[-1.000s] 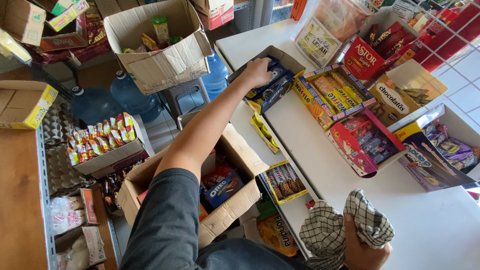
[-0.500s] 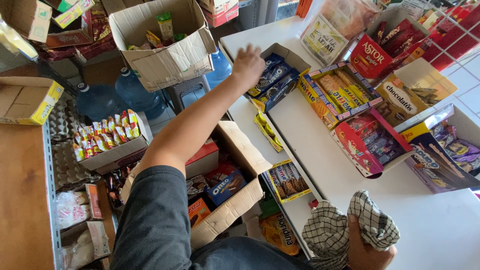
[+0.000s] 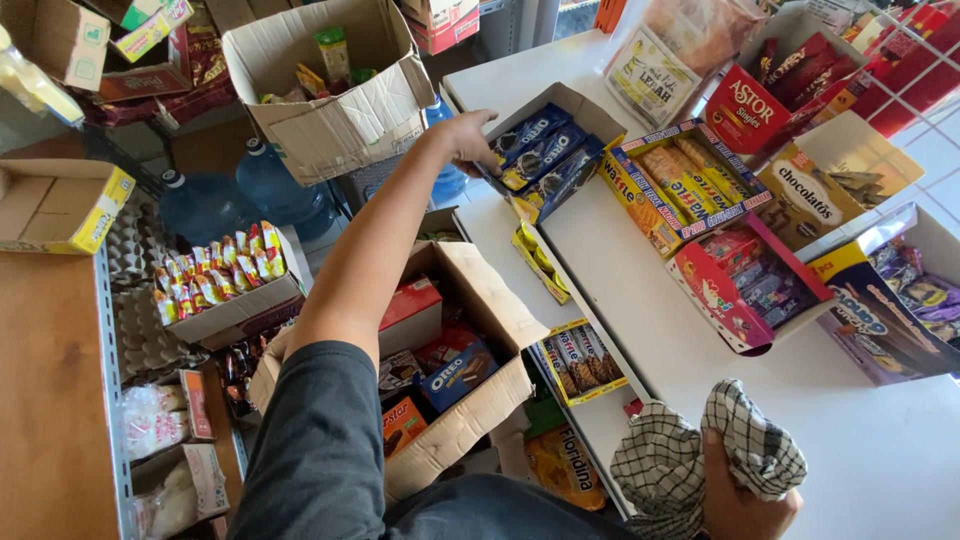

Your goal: Packing various snack and biscuit packets into a cardboard box in a grocery store setting.

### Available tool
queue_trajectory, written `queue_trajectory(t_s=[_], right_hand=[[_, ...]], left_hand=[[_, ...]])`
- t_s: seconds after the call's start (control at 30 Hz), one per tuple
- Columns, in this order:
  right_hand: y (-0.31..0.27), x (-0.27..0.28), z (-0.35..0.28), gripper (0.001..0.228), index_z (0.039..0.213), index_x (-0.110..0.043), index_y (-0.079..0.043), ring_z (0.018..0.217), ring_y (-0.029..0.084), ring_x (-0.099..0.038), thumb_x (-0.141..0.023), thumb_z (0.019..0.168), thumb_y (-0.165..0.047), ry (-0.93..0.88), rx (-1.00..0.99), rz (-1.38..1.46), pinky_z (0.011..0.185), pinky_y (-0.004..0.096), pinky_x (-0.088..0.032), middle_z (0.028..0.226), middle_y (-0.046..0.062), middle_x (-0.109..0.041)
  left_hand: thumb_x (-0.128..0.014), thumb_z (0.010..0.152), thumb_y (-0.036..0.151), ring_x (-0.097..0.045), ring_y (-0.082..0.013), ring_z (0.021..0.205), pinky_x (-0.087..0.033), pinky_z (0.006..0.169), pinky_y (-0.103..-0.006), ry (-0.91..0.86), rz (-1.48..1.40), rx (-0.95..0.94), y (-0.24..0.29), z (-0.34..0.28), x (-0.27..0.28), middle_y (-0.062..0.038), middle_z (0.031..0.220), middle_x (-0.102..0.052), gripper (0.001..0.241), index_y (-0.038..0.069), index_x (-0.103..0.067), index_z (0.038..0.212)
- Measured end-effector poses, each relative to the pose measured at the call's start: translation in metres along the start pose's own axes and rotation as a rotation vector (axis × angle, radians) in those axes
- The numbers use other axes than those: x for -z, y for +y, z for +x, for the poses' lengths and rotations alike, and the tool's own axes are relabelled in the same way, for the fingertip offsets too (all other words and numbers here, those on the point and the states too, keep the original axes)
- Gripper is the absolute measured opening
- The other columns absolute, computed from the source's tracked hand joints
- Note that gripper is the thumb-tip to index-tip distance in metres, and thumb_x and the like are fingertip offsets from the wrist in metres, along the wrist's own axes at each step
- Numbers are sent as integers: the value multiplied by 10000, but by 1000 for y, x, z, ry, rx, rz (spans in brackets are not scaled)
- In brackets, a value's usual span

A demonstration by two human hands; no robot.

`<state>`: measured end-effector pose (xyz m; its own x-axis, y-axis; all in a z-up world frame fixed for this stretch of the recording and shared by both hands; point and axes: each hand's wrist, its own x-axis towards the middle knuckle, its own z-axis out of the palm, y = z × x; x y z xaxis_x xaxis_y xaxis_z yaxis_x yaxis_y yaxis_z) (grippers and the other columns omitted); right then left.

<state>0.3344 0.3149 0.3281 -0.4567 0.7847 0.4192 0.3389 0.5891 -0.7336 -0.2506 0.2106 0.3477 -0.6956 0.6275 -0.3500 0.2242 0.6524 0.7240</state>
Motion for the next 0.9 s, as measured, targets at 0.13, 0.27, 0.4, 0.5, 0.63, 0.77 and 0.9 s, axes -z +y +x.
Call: queue_trajectory(t_s=[0.13,0.27,0.4,0.5,0.63,0.77,0.9], right_hand=[[7,1,2,346,1227,-709,59,1010,206,-745,-805,946,-117,-34,-5,-85,933,341,-593,1060,177,-757],[0,3,5,361,1240,-721,44,1006,211,-750,-801,930,-124,-69,-42,-97,918,342,-592,1038,170,-762],[3,1,2,327,1198,-715,57,995,204,-743,-803,943,-127,-39,0,-75,950,345,-586,1070,174,-758],[4,0,0,377,1253,-709,50,1009,211,-745,-814,939,-129,-28,-61,-95,912,346,-590,1046,173,-759],[6,-1,0,341,1219,-703,67,1026,201,-739,-807,952,-118,-18,-39,-43,943,343,-586,1079,171,-754],[11,-2,-2,343,1214,-704,64,998,196,-740,-814,954,-130,-2,-13,-52,947,340,-584,1078,168,-756],[6,1,1,348,1205,-714,61,990,205,-743,-817,937,-137,-16,-17,-93,943,348,-584,1066,170,-758]], left_hand=[[-874,684,-21,-763,-272,977,-636,684,-349,-81,-226,24,-23,22,-16,-125,1306,-654,1005,202,-386,1533],[-845,734,-9,-775,-251,982,-642,690,-350,-116,-284,1,-20,17,-31,-124,1268,-706,760,107,-536,1418],[-845,732,38,-761,-258,1025,-637,716,-381,-122,-161,1,1,-6,-28,-122,1277,-687,781,110,-497,1427],[-948,669,184,-663,-332,1144,-579,873,-419,33,140,-94,2,-1,-33,-200,1305,-605,1072,109,-305,1523],[-997,592,307,-590,-384,1226,-534,1025,-407,81,499,-204,31,-23,-32,-239,1431,-445,1178,256,-333,1564],[-924,621,367,-667,-349,1144,-618,907,-412,-112,611,-165,53,-42,-24,-173,1437,-444,922,374,-560,1469],[-843,679,480,-726,-362,1070,-676,755,-415,-180,541,-111,52,-45,-23,-165,1444,-434,840,401,-559,1465]])
